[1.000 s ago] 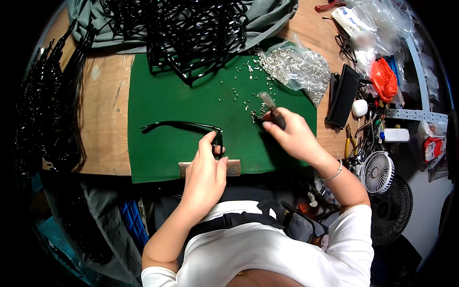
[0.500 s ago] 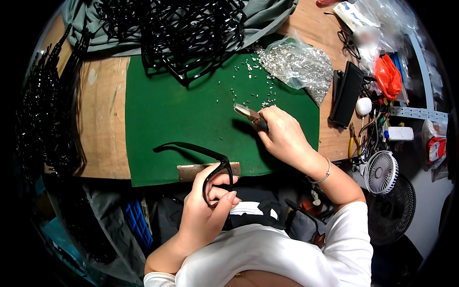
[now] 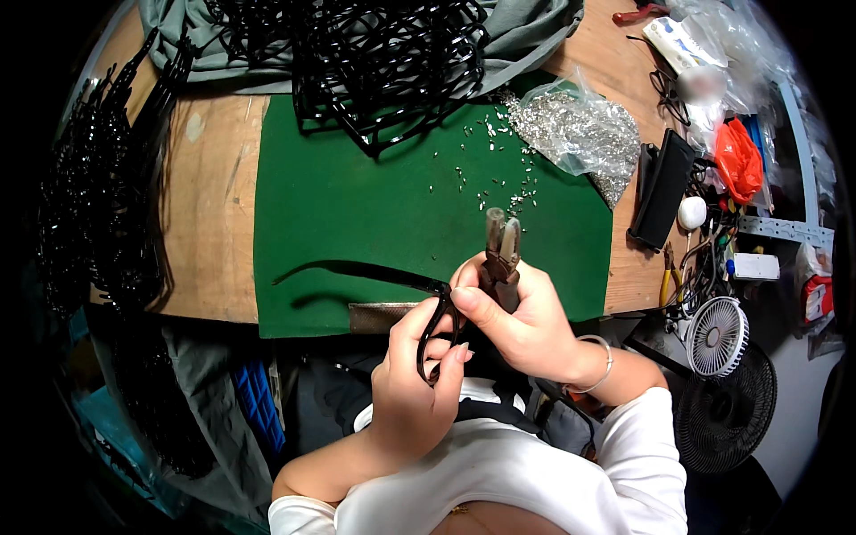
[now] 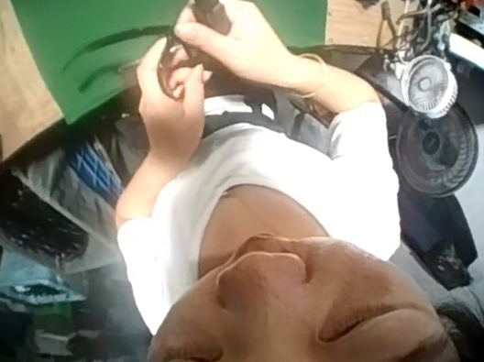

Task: The person uses pliers to repeatedly press and adjust the nose bridge area of multiple black eyeglass frames. They handle each frame one at a time, apply pressure with the tool, and place the frames back on the table. The task continues with several frames in a repetitive manner.

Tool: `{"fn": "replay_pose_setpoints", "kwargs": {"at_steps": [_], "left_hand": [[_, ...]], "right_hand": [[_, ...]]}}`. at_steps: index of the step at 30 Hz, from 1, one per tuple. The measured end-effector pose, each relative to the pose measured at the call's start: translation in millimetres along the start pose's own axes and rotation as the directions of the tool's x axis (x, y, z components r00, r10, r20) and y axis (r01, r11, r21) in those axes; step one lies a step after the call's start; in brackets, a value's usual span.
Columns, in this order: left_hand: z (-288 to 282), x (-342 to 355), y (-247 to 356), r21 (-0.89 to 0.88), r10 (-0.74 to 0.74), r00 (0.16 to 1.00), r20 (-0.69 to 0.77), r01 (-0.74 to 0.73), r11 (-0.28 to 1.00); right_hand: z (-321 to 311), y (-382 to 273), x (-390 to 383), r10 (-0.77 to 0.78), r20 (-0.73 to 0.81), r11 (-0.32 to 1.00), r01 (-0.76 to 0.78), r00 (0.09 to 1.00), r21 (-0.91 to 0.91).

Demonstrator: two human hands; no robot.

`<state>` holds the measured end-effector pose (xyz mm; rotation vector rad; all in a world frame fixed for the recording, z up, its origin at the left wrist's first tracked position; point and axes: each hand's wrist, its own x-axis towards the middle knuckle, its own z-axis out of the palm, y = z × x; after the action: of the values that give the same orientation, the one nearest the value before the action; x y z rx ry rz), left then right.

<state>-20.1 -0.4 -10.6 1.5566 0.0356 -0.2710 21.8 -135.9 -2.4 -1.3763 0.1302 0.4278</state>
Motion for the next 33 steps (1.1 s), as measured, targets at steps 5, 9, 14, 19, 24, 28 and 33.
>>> {"fn": "replay_pose_setpoints", "kwargs": {"at_steps": [5,9,14,19,24,28,33], "left_hand": [[-4,1,2,0.113,0.000,0.993,0.117,-0.014,0.994],[-4,0,5,0.035,-0.031,0.991,0.129,0.026,0.999],[-14,9,23,-0.276,-0.251,0.927,0.279,0.327,0.904],[-22,8,32,-0.422,-0.219,0.895,0.389,0.385,0.821],[-27,7,38,-0.471,-0.206,0.870,0.448,0.426,0.772],[-32,5,42,-0.505,-0.199,0.852,0.485,0.458,0.732],[-35,4,41,-0.468,-0.212,0.848,0.485,0.457,0.756]], "right_hand": [[4,7,1,0.010,-0.050,0.996,-0.005,0.999,0.090],[2,6,3,0.106,-0.007,0.979,-0.103,0.994,0.178],[-4,-3,7,0.276,0.134,0.897,-0.305,0.952,0.320],[-9,-11,5,0.357,0.206,0.876,-0.403,0.911,0.264],[-11,-16,3,0.328,0.282,0.858,-0.410,0.901,0.309],[-9,-21,2,0.327,0.296,0.867,-0.409,0.897,0.283],[-4,-35,5,0.301,0.274,0.920,-0.354,0.913,0.167]]}}
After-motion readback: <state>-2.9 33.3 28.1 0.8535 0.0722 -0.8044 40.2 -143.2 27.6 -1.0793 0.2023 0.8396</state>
